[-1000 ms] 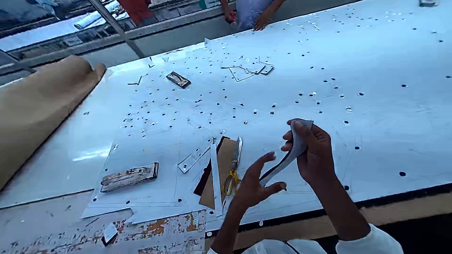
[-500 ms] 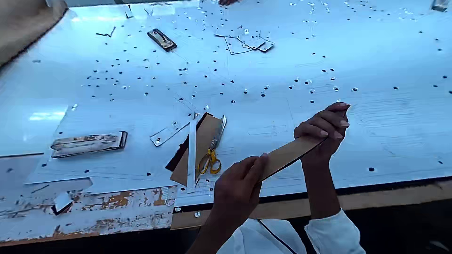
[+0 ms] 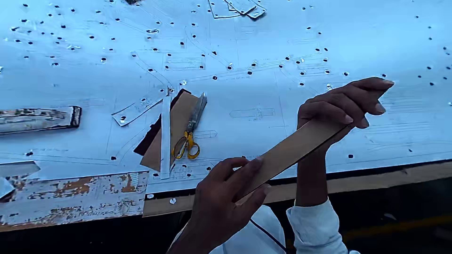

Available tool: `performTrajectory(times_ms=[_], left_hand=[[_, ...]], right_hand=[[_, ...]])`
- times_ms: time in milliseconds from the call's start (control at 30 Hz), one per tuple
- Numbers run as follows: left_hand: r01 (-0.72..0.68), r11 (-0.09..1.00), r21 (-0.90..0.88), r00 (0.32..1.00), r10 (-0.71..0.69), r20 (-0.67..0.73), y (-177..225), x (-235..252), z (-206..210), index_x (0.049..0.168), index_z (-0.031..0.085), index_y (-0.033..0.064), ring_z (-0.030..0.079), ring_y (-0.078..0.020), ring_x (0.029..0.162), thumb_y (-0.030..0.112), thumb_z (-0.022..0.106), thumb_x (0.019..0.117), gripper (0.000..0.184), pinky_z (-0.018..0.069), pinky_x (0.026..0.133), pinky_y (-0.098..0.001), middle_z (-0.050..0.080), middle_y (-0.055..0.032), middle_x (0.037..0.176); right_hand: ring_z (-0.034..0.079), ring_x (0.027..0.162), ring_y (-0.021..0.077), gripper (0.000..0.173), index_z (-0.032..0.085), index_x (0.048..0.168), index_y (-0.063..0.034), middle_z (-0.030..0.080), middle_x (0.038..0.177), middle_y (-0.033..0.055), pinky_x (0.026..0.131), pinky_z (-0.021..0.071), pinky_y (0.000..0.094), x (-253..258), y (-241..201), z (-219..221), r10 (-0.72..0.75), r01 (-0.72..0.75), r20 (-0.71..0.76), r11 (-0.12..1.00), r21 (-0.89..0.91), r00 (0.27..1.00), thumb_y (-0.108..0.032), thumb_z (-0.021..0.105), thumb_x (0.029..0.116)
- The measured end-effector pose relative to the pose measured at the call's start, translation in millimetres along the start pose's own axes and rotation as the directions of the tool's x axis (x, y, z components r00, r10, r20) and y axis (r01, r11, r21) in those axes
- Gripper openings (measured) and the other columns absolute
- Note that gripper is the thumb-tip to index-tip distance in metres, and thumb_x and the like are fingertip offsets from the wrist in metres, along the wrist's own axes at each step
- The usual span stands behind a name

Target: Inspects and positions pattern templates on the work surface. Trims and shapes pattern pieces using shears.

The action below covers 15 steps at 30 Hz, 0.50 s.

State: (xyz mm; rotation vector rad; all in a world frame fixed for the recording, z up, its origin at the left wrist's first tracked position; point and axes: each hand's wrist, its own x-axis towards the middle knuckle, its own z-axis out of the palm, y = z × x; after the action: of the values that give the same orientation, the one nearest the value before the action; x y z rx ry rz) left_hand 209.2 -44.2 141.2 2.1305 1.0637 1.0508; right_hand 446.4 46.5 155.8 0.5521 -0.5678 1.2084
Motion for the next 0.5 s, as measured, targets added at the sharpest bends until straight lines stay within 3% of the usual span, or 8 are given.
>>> performTrajectory(times_ms=[67, 133, 200, 233, 267, 333, 433, 500], left_hand=[[0.110, 0.975, -0.190, 0.992, -0.098, 0.074, -11.5, -1.7, 5.1, 0.130, 0.071, 0.0214, 0.059, 0.0011, 0.076, 0.038, 0.063, 0.1013, 0.034, 0.0511, 0.061, -0.0168, 0.068, 0.0060, 0.109], [0.325, 0.878, -0.352, 0.936, -0.247, 0.249, -31.5, -3.5, 9.6, 0.125, 0.071, 0.0170, 0.064, -0.0037, 0.065, 0.029, 0.054, 0.1062, 0.028, 0.0550, 0.055, -0.0210, 0.075, 0.0049, 0.102], [0.628, 0.658, -0.417, 0.757, -0.390, 0.524, -55.8, 0.8, 13.3, 0.122, 0.067, 0.0100, 0.072, -0.0120, 0.071, 0.028, 0.045, 0.1104, 0.030, 0.0603, 0.060, -0.0263, 0.077, -0.0025, 0.099], [0.756, 0.508, -0.412, 0.637, -0.426, 0.642, -68.8, 2.3, 16.9, 0.124, 0.065, 0.0060, 0.072, -0.0144, 0.075, 0.027, 0.042, 0.1115, 0.033, 0.0599, 0.064, -0.0274, 0.077, -0.0072, 0.099], [0.840, 0.375, -0.392, 0.534, -0.446, 0.718, -82.5, 3.9, 23.1, 0.126, 0.062, 0.0019, 0.073, -0.0165, 0.079, 0.024, 0.040, 0.1121, 0.034, 0.0607, 0.068, -0.0294, 0.076, -0.0108, 0.098], [0.905, 0.228, -0.359, 0.425, -0.479, 0.768, -113.8, 1.3, 38.0, 0.130, 0.059, -0.0007, 0.074, -0.0182, 0.082, 0.020, 0.040, 0.1121, 0.033, 0.0610, 0.073, -0.0301, 0.076, -0.0144, 0.099], [0.916, 0.166, -0.365, 0.392, -0.565, 0.726, -134.7, -9.5, 51.0, 0.133, 0.053, -0.0016, 0.073, -0.0204, 0.077, 0.015, 0.045, 0.1101, 0.030, 0.0613, 0.069, -0.0317, 0.074, -0.0170, 0.100], [0.903, 0.291, -0.316, 0.429, -0.650, 0.628, -134.3, -12.2, 52.8, 0.135, 0.051, 0.0004, 0.072, -0.0220, 0.072, 0.013, 0.059, 0.1044, 0.034, 0.0623, 0.065, -0.0343, 0.071, -0.0170, 0.101]], right_hand=[[0.064, 0.066, 0.0060, 0.016, 0.056, 0.107, -0.0092, 0.063, 0.076, -0.0018, 0.062, 0.0540, 0.0180, -4.5, -3.2, -1.0, 0.056, -0.065, -0.169, 0.997, -0.045, 0.984, -0.022, 0.045, 0.1068], [0.063, 0.063, 0.0028, 0.027, 0.062, 0.109, -0.0136, 0.065, 0.075, -0.0051, 0.062, 0.0547, 0.0162, -9.7, -1.5, -5.1, 0.071, -0.213, -0.453, 0.938, -0.272, 0.889, -0.023, 0.037, 0.1105], [0.062, 0.064, 0.0000, 0.029, 0.065, 0.109, -0.0195, 0.065, 0.077, -0.0095, 0.062, 0.0545, 0.0153, -15.0, 9.4, -20.0, -0.049, -0.492, -0.724, 0.701, -0.516, 0.688, -0.023, 0.036, 0.1117], [0.065, 0.068, 0.0025, 0.026, 0.064, 0.110, -0.0162, 0.068, 0.081, -0.0068, 0.064, 0.0567, 0.0183, -20.9, 14.6, -35.6, -0.120, -0.595, -0.800, 0.607, -0.527, 0.587, -0.022, 0.038, 0.1115], [0.068, 0.071, 0.0059, 0.023, 0.061, 0.111, -0.0118, 0.069, 0.085, -0.0033, 0.066, 0.0592, 0.0219, -30.3, 17.1, -55.2, -0.171, -0.666, -0.843, 0.541, -0.513, 0.511, -0.020, 0.040, 0.1114], [0.073, 0.076, 0.0136, 0.022, 0.057, 0.117, -0.0037, 0.074, 0.091, 0.0049, 0.069, 0.0624, 0.0295, -48.7, 18.1, -96.1, -0.269, -0.755, -0.873, 0.440, -0.486, 0.406, -0.019, 0.043, 0.1114], [0.075, 0.078, 0.0196, 0.022, 0.052, 0.118, 0.0015, 0.074, 0.094, 0.0114, 0.072, 0.0632, 0.0347, -78.1, 12.1, -142.2, -0.354, -0.816, -0.863, 0.329, -0.475, 0.360, -0.017, 0.042, 0.1120], [0.075, 0.078, 0.0208, 0.023, 0.050, 0.121, 0.0032, 0.074, 0.094, 0.0138, 0.072, 0.0636, 0.0358, -89.5, 8.0, -161.0, -0.396, -0.825, -0.847, 0.294, -0.483, 0.355, -0.015, 0.039, 0.1120]])
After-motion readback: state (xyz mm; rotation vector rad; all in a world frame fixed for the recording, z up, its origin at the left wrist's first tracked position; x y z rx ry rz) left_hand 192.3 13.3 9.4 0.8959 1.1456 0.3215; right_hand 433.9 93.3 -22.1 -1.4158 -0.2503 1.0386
